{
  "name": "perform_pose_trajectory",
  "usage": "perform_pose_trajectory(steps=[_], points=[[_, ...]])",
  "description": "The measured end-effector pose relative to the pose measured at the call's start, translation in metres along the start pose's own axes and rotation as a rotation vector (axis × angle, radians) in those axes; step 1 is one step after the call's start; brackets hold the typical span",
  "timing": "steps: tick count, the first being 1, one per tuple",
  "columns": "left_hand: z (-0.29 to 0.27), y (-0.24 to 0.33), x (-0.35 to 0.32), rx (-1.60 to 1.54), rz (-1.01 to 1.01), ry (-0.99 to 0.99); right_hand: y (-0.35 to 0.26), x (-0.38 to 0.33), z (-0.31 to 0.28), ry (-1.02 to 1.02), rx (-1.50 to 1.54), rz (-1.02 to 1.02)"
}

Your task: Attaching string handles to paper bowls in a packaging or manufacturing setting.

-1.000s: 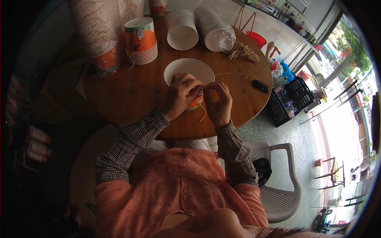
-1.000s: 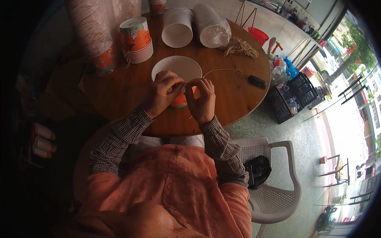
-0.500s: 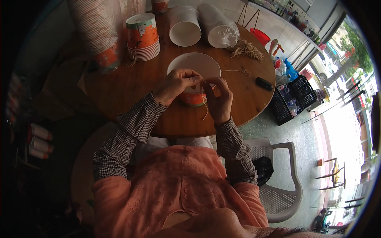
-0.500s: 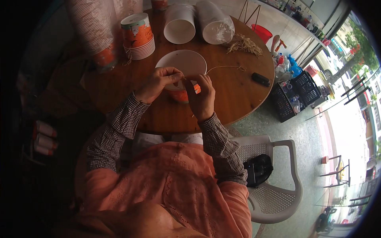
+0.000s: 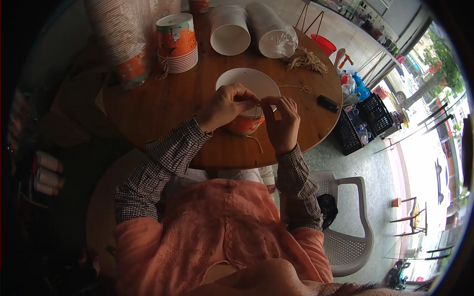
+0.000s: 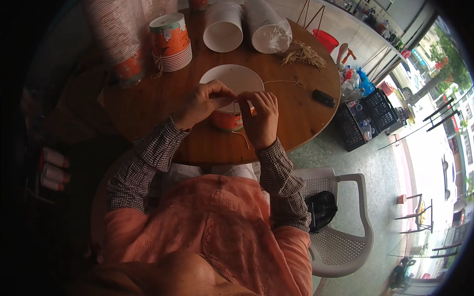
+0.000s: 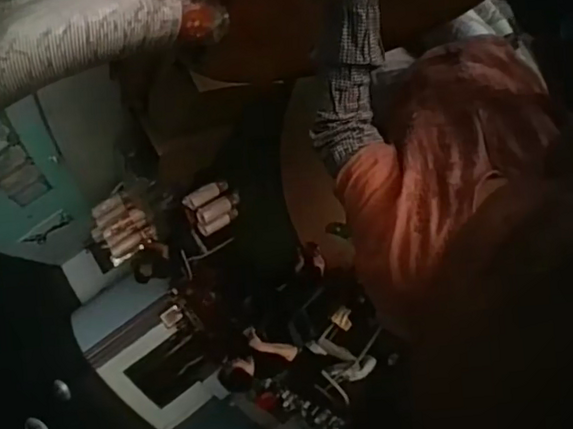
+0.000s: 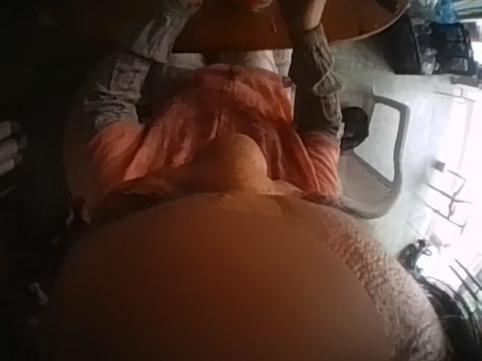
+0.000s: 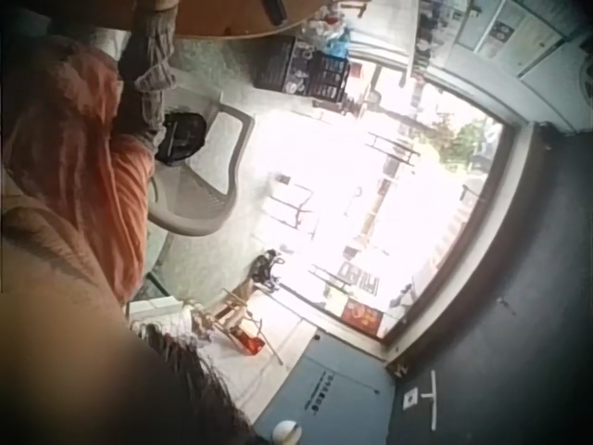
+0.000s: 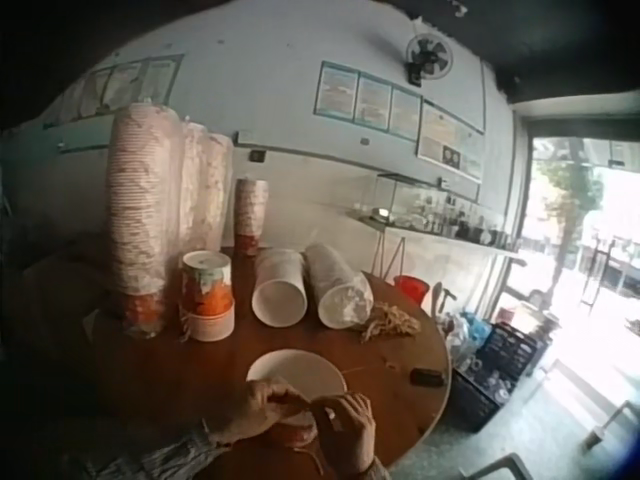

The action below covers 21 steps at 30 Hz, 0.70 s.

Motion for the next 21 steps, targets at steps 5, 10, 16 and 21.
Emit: perform_pose_trajectory(steps=[5,10,16,21], points=[[-0.004,0.02,0.001,0.302,0.252,0.034,0.012,-0.005,-0.001,-0.008,0.064,0.105],[-0.003,0.03,-0.001,0.331,0.291,0.073,0.011,-0.008,-0.003,0.004,0.069,0.094],[-0.005,0.052,-0.005,0.466,0.436,0.145,0.013,-0.016,-0.005,-0.018,0.09,0.132],[0.0,0.061,-0.016,0.544,0.535,0.181,0.041,-0.026,0.001,-0.11,0.297,0.457]])
Point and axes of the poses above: each hand's wrist, its own x-axis towards the middle knuckle, its own z-axis out of the palm, y = z × x, the point moved 9 cm from there along x, towards the middle knuckle, and after that the axes turned 13 degrees about z, right-handed, at the moved point
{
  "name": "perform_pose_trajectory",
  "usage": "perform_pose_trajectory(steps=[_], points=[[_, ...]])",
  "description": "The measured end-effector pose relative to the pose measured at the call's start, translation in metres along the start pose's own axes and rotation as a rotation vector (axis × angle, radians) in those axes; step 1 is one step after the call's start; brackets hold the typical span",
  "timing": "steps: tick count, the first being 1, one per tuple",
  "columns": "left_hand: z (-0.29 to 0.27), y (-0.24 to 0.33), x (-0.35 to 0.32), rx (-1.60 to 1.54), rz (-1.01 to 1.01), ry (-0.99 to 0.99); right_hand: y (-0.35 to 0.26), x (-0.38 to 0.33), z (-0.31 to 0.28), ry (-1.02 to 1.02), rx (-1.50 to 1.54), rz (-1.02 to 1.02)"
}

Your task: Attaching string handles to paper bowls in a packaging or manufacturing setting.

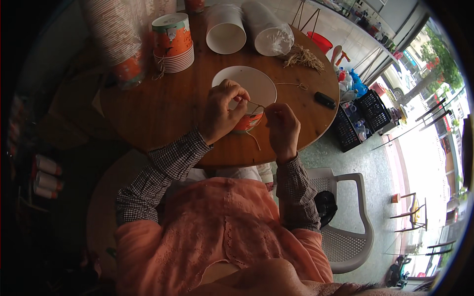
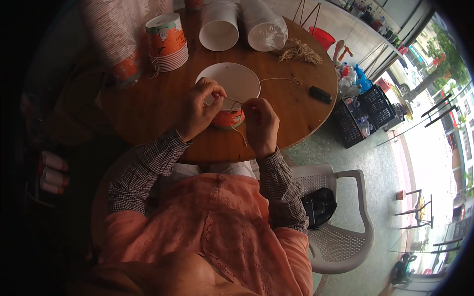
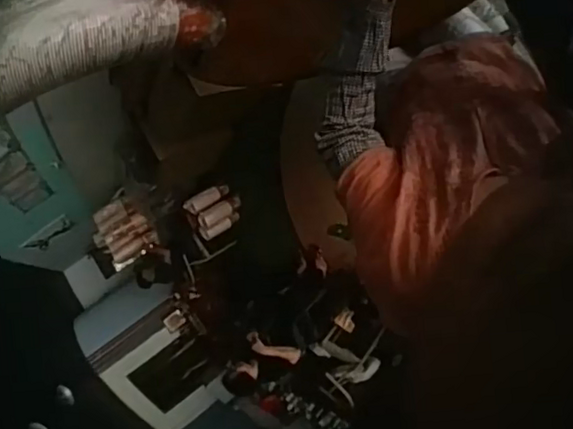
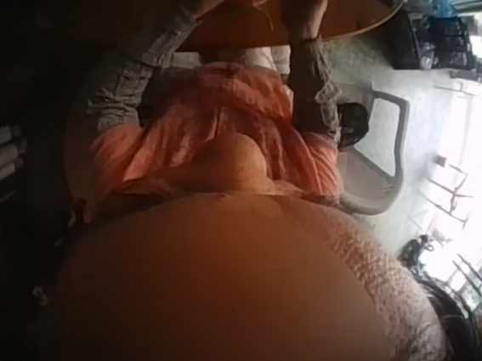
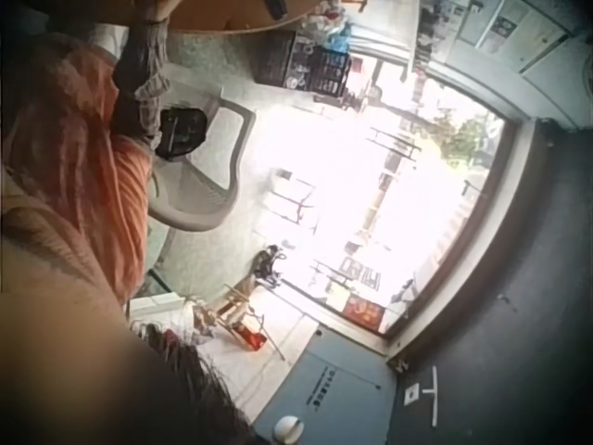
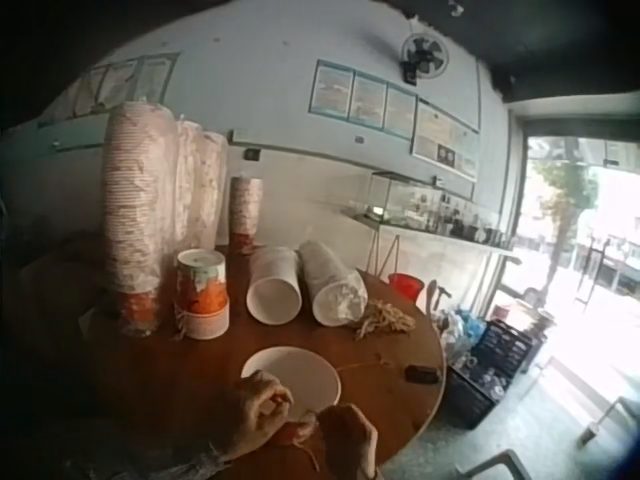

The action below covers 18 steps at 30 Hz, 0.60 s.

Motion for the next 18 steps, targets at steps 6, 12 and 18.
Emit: perform_pose_trajectory(steps=[6,12,18], points=[[0.004,-0.003,-0.015,0.026,-0.096,-0.078,-0.004,-0.002,0.016,-0.326,0.303,0.363],[0.005,0.04,-0.006,0.3,0.114,-0.085,-0.021,0.0,0.015,-0.338,0.105,0.249],[0.012,0.041,-0.007,0.406,0.15,-0.109,-0.034,-0.005,0.019,-0.389,0.152,0.277]])
Point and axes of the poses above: each hand's wrist, its own x-axis towards the middle knuckle, its own z-axis out of the palm, y = z × x, the point moved 9 cm from there along x, towards the middle knuckle, and after that the axes turned 13 degrees about z, right-handed, at the moved point
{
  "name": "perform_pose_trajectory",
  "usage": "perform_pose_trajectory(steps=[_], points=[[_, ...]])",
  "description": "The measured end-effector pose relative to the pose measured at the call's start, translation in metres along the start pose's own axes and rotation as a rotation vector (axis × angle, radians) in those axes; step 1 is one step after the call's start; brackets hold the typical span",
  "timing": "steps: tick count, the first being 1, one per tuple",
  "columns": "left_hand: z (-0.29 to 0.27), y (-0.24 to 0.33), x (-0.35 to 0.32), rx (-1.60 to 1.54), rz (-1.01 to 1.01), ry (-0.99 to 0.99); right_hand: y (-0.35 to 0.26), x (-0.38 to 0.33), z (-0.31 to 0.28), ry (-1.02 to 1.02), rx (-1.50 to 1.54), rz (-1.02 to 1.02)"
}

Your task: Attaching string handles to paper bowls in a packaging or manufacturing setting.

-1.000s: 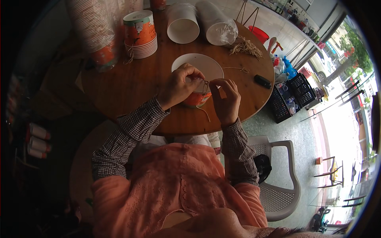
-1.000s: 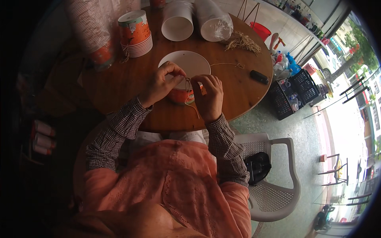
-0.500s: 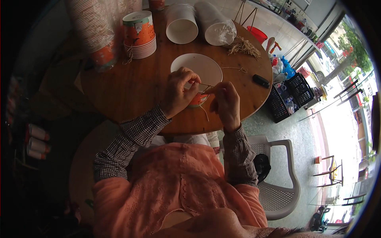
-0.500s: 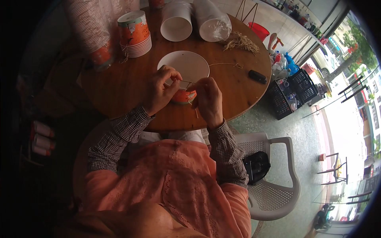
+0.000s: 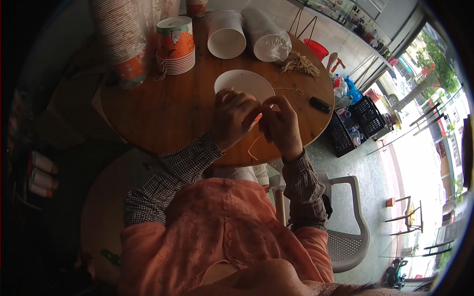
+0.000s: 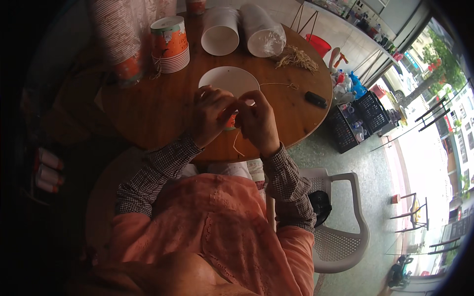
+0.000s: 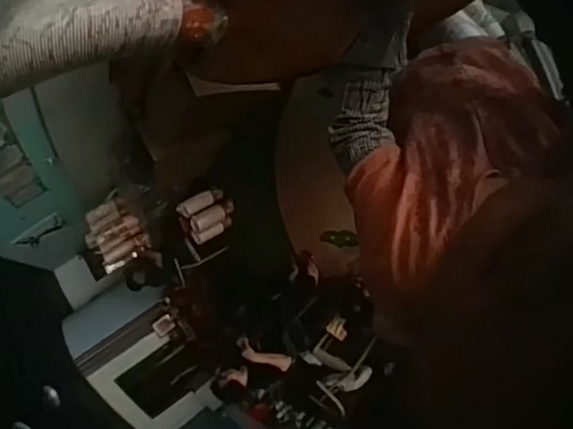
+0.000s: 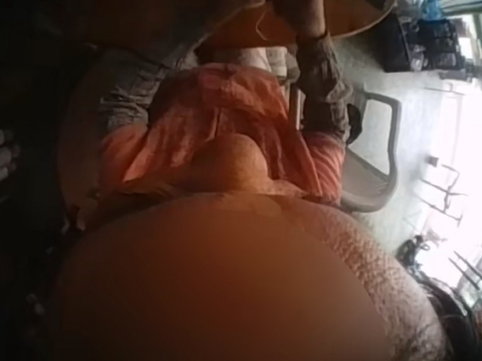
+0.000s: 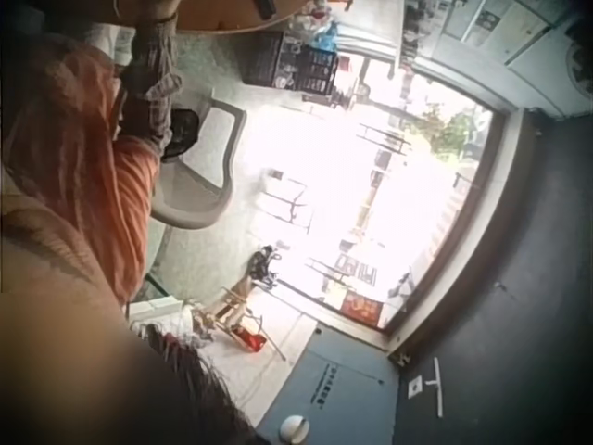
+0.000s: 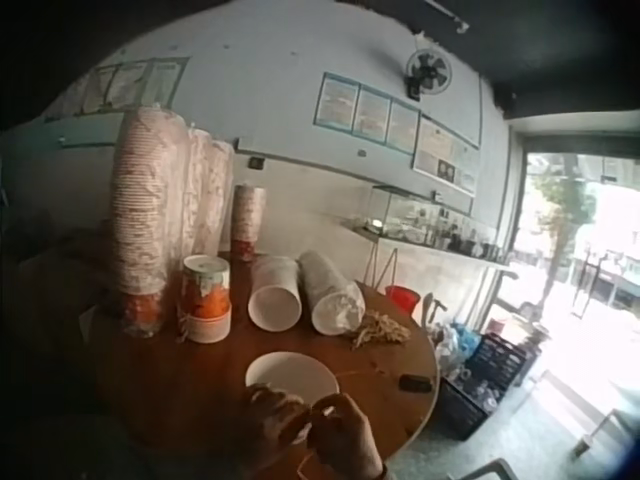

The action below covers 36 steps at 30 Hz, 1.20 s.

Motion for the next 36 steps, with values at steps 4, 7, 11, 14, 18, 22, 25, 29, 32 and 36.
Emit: perform_pose_trajectory(steps=[4,7,11,14,18,22,25,29,32,36], points=[[0.005,-0.003,-0.006,-0.023,-0.029,0.092,-0.016,-0.004,0.016,-0.08,0.161,-0.075],[0.005,-0.004,-0.013,-0.047,-0.095,0.15,-0.022,-0.001,0.017,-0.072,0.249,-0.103],[0.016,-0.019,-0.036,-0.11,-0.236,0.21,-0.049,0.001,-0.009,0.044,0.501,-0.148],[0.01,-0.01,-0.037,-0.086,-0.193,0.214,-0.089,-0.009,-0.03,0.033,0.545,-0.255],[0.004,-0.011,-0.033,-0.113,-0.195,0.182,-0.106,-0.015,-0.028,-0.04,0.562,-0.258],[-0.005,0.008,-0.031,-0.131,0.003,-0.019,-0.087,-0.019,-0.032,-0.112,0.548,-0.119],[-0.02,0.006,-0.038,-0.18,0.095,-0.164,-0.074,-0.025,-0.039,-0.328,0.645,-0.023],[-0.042,-0.026,-0.051,-0.223,0.139,-0.322,-0.065,-0.03,-0.049,-0.364,0.686,-0.01],[-0.057,-0.06,-0.054,-0.278,0.124,-0.527,-0.061,-0.033,-0.043,-0.393,0.702,-0.019],[-0.096,-0.057,-0.032,0.011,0.035,-0.248,-0.053,-0.04,-0.02,-0.419,0.759,-0.009]])
Point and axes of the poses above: each hand's wrist, its own x-axis towards the middle knuckle, its own z-axis out of the palm, y = z × x, the point moved 9 cm from there along x, towards the middle knuckle, and after that the axes turned 13 degrees about z, right-handed, at the moved point
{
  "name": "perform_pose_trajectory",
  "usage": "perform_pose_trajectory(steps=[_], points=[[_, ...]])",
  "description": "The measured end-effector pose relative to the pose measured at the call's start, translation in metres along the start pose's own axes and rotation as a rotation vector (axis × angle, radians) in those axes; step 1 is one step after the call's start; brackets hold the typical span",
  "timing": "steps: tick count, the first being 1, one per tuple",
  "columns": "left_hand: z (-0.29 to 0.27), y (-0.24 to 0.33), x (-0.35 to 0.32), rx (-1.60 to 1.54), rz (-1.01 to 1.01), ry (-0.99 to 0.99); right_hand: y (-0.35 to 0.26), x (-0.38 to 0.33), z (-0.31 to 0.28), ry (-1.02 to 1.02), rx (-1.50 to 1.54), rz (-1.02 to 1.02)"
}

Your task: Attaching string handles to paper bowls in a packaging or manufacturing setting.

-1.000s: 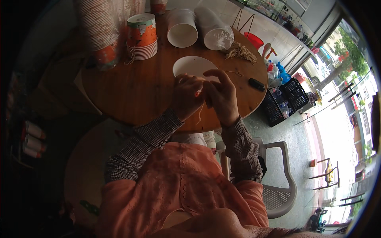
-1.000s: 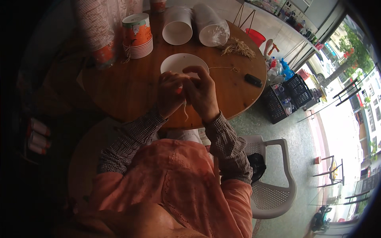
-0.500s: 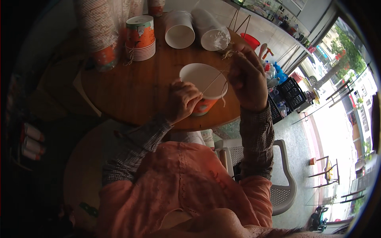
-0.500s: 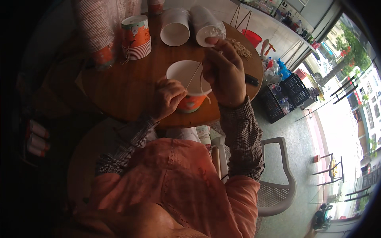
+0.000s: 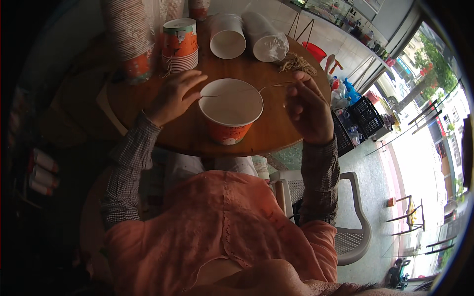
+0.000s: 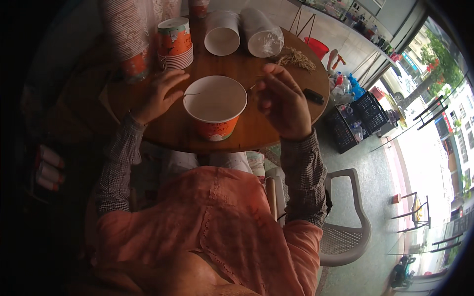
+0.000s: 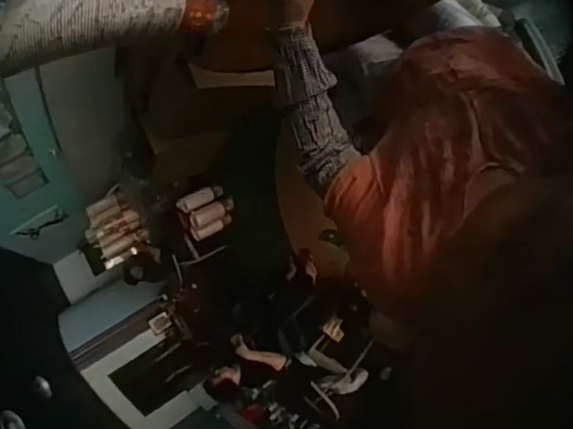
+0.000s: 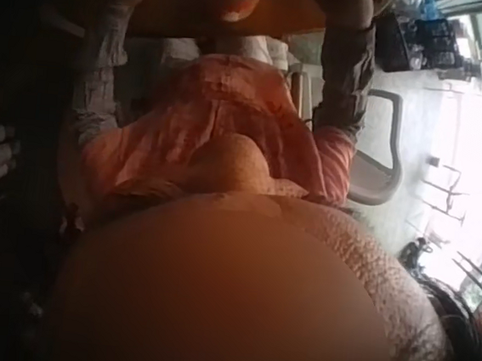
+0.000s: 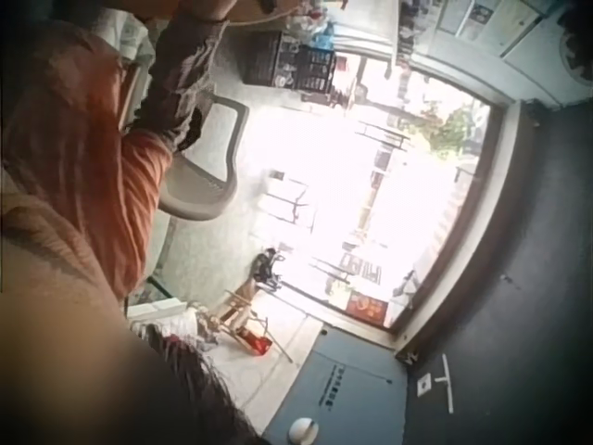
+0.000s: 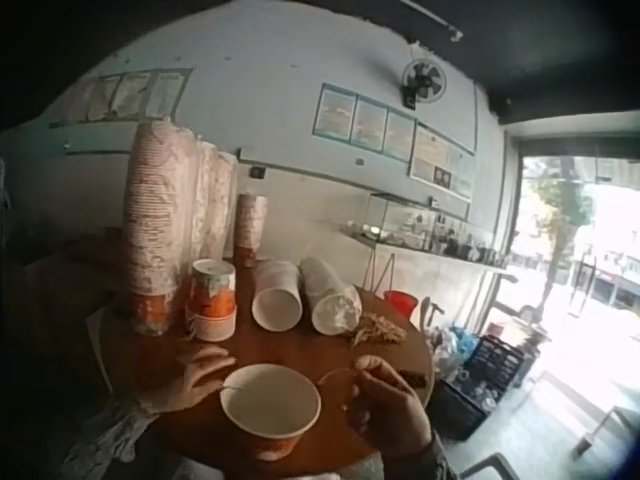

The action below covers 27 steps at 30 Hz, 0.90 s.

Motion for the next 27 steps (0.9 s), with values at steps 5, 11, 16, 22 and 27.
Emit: perform_pose_trajectory(steps=[5,11,16,22,27], points=[[0.01,0.073,0.002,-0.73,-0.217,0.28,0.023,0.003,0.033,-0.111,0.066,-0.02],[0.071,0.114,-0.023,-1.32,-0.494,0.293,0.039,-0.01,0.036,-0.086,0.141,-0.072],[0.065,0.111,-0.043,-1.009,-0.498,0.193,0.06,-0.042,-0.023,0.146,-0.054,-0.123],[0.042,0.146,-0.023,-0.424,-0.088,0.152,0.092,-0.066,-0.02,0.312,-0.65,-0.135],[0.032,0.158,-0.01,-0.413,-0.045,0.123,0.11,-0.065,0.019,0.124,-0.688,-0.148]])
Point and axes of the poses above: each hand's wrist, its own x-axis towards the middle knuckle, its own z-axis out of the palm, y = z × x, the point moved 9 cm from there along x, towards the middle knuckle, and after that the axes turned 13 degrees about z, right-handed, at the moved point
